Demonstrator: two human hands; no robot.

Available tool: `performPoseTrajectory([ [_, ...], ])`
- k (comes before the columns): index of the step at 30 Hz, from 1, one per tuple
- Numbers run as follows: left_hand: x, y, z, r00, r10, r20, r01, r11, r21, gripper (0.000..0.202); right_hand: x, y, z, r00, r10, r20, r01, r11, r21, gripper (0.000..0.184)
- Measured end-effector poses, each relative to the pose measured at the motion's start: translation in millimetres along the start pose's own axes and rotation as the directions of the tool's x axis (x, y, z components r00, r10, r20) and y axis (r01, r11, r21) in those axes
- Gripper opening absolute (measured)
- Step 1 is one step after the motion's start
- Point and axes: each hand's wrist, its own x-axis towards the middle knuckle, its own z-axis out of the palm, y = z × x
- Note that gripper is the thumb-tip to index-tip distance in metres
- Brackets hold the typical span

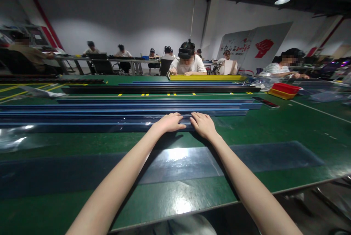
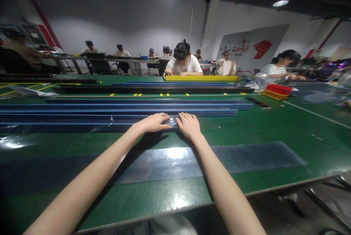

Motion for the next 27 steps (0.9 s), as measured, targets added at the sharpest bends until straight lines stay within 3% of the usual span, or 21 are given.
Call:
performPoseTrajectory([
  [8,5,-6,8.5,0.998,0.015,0.059,-0.017,0.999,0.049,0.067,0,4,-2,1.000,0.015,0.018,-0.015,1.000,0.004,0.044],
  [14,2,-5,5.2,0.995,-0.021,0.102,0.022,1.000,-0.012,0.072,-1,11,-8,0.996,0.023,0.084,-0.025,0.999,0.020,0.046],
  [27,6,-19,14.6,0.997,-0.073,0.010,0.073,0.997,-0.037,0.064,-7,39,-14,0.990,0.065,0.125,-0.069,0.997,0.026,0.047],
])
